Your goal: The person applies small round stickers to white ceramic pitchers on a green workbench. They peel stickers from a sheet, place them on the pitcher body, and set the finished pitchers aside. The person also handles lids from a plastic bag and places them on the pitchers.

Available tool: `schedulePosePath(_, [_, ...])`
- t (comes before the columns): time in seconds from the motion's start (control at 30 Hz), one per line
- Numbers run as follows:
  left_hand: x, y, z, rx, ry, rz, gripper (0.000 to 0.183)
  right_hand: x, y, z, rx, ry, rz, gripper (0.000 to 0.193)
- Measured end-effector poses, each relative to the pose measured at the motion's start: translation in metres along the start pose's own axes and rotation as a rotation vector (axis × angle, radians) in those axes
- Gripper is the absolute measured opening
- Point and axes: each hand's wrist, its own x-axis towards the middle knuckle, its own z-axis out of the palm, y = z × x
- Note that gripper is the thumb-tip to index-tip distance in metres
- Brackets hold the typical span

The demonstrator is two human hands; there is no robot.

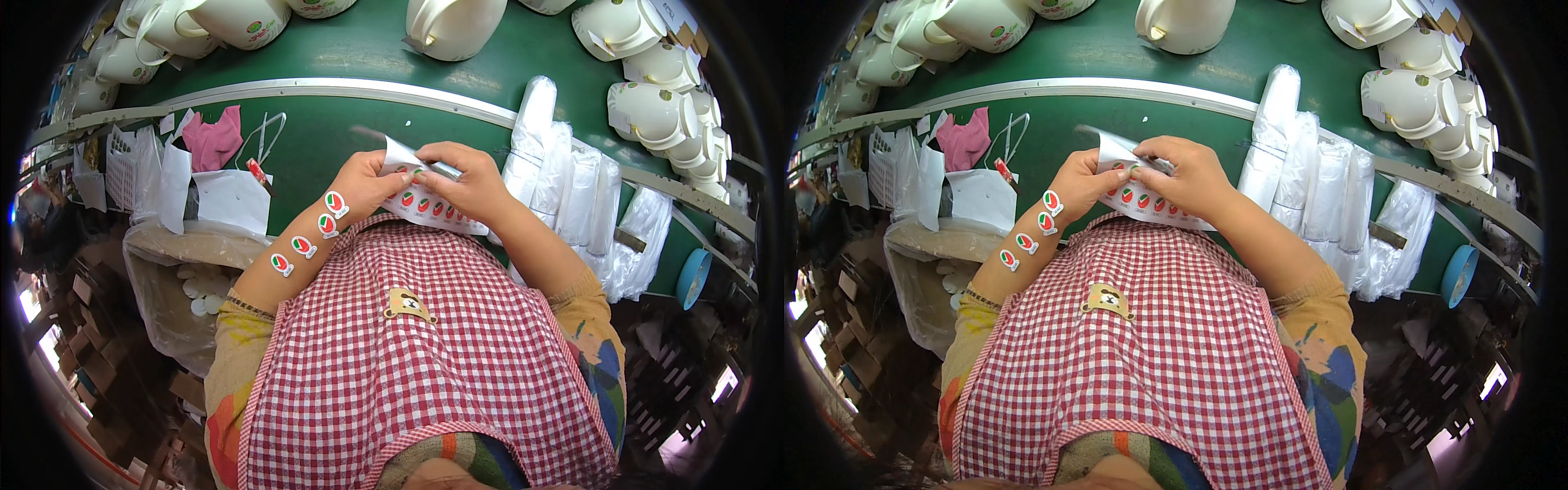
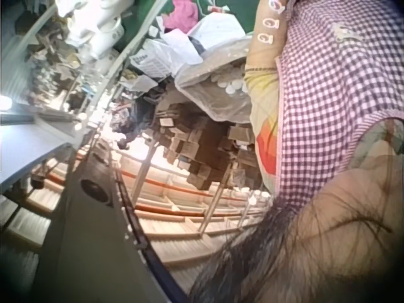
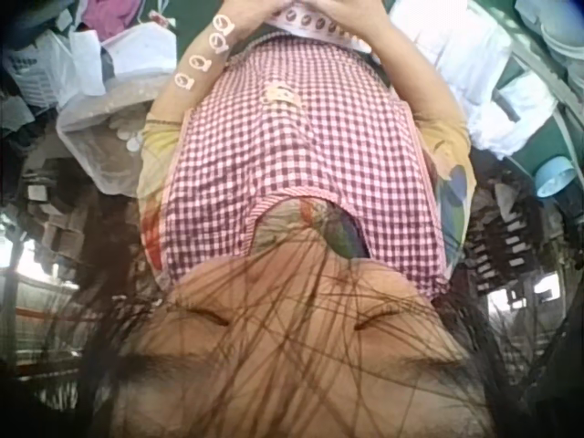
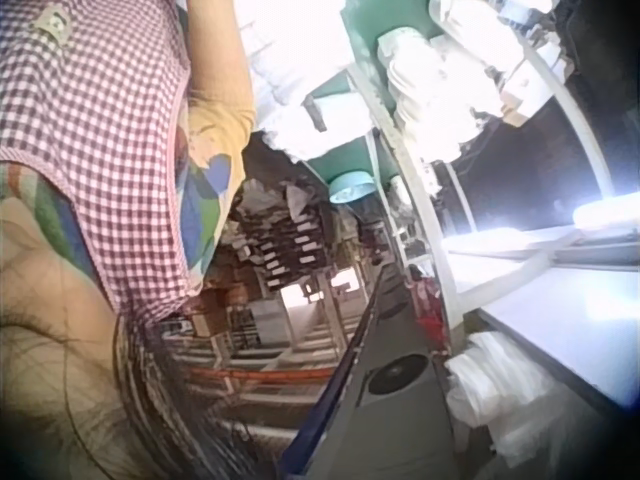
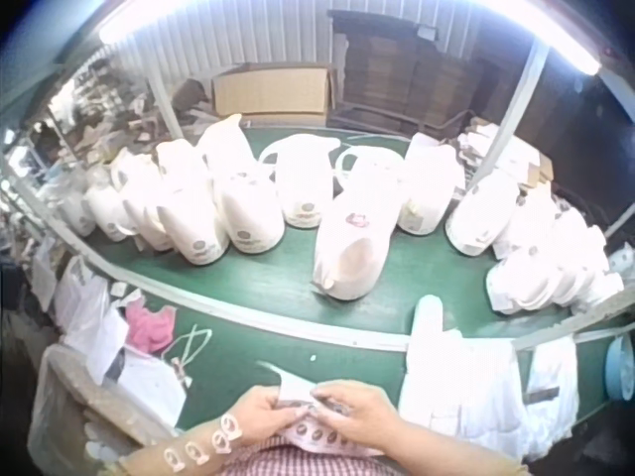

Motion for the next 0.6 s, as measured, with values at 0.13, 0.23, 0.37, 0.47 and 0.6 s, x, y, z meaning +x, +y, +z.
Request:
schedulePosePath(0.13, [0.000, 0.003, 0.004, 0.053, -0.001, -0.002, 0.021, 0.001, -0.002, -0.002, 0.105, 0.004, 0.066, 0.017])
schedulePosePath(0.23, [-0.002, 0.007, 0.005, 0.073, 0.007, -0.008, 0.023, 0.001, 0.001, -0.004, 0.105, 0.038, 0.031, 0.014])
schedulePosePath(0.37, [-0.002, 0.003, 0.003, 0.056, 0.028, -0.011, 0.023, 0.006, 0.007, -0.010, 0.174, 0.145, 0.173, 0.012])
schedulePosePath(0.47, [-0.001, 0.006, 0.004, 0.044, 0.043, -0.059, 0.026, 0.015, -0.006, -0.013, -0.041, 0.213, -0.111, 0.014])
schedulePosePath(0.6, [-0.002, 0.007, 0.002, 0.043, 0.021, -0.006, 0.026, 0.014, -0.013, -0.006, -0.217, 0.080, -0.189, 0.024])
